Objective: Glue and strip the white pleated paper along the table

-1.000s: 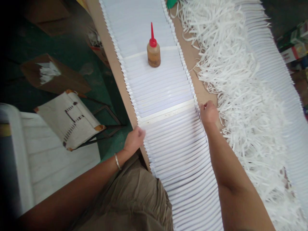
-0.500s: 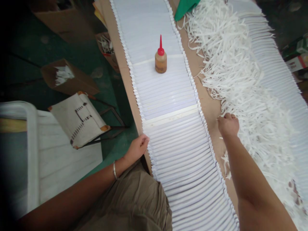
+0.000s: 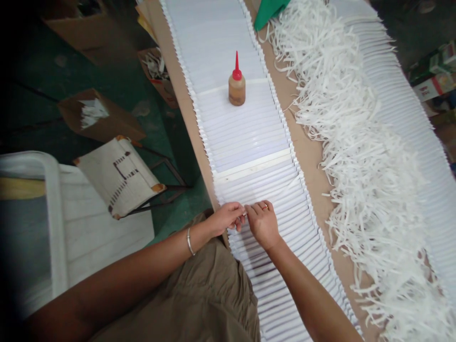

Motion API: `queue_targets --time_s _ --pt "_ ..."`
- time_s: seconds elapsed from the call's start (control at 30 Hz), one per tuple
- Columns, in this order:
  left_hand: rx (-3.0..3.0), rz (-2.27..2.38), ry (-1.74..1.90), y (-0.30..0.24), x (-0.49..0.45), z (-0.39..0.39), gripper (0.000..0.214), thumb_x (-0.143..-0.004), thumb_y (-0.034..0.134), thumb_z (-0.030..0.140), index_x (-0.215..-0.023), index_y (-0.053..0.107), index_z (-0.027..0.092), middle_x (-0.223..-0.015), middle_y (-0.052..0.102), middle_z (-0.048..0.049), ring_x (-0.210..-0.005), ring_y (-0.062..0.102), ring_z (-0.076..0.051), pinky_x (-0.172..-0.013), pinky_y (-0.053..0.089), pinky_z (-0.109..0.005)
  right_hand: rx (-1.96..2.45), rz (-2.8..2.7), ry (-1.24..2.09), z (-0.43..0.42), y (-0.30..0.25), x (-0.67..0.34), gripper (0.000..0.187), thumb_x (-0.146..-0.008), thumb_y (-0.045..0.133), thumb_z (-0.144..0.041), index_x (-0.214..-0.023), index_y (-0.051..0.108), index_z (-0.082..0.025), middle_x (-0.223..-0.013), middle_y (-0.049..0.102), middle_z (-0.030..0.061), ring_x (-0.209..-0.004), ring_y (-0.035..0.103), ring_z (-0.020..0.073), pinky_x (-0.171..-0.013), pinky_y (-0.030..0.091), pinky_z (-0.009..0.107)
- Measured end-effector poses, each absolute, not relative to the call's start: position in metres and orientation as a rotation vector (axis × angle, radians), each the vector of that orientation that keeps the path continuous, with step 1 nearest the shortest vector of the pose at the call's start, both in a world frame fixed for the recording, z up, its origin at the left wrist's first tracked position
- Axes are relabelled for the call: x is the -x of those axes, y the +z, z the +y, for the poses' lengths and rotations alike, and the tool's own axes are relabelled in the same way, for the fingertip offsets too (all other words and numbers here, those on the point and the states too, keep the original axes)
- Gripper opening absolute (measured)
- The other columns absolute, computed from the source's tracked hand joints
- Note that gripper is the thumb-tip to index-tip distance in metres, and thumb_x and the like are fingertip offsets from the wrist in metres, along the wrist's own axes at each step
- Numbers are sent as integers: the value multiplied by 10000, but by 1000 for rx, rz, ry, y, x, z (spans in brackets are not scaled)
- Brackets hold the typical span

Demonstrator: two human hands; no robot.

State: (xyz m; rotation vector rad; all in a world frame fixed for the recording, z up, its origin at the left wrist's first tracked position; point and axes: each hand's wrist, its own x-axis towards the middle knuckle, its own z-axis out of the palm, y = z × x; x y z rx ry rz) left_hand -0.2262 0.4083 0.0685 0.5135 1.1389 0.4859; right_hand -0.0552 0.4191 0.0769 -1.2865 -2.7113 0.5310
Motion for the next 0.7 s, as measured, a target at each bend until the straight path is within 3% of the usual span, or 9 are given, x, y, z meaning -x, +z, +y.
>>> queue_targets --time_s 0.17,0.27,0.4,0.57,0.7 --pt "-780 1135 474 70 247 400 201 -927 538 316 -787 518 174 -646 602 12 -459 556 -95 -466 367 -200 1293 -2432 1135 417 81 51 354 -987 517 -265 -1316 637 -210 -1087 729 99 -1003 642 227 -936 472 415" --pt "-977 1140 487 70 254 397 163 -912 529 274 -785 549 174 -654 608 14 -494 563 -100 -489 393 -203 1310 -2247 1432 424 85 49 291 -1013 487 -358 -1169 690 -221 -980 732 73 -907 663 192 -830 513 344" --pt "-927 1128 520 67 258 395 122 -890 547 268 -835 583 165 -675 636 10 -527 595 -109 -520 416 -207 1412 -2220 1419 430 86 57 223 -969 552 -381 -884 675 -215 -844 704 45 -790 638 174 -744 495 308" --pt "-910 1232 532 64 273 402 154 -877 550 247 -755 584 160 -576 591 28 -459 530 -97 -504 388 -211 1537 -2159 1503 444 80 57 289 -937 566 -466 -845 673 -214 -771 697 20 -694 602 158 -674 471 287" --pt "-934 1442 556 56 296 411 157 -856 560 198 -704 571 163 -530 569 39 -453 508 -92 -525 373 -210 1718 -2125 1437 486 76 16 341 -897 573 -521 -839 704 -212 -769 725 28 -722 635 179 -707 483 302"
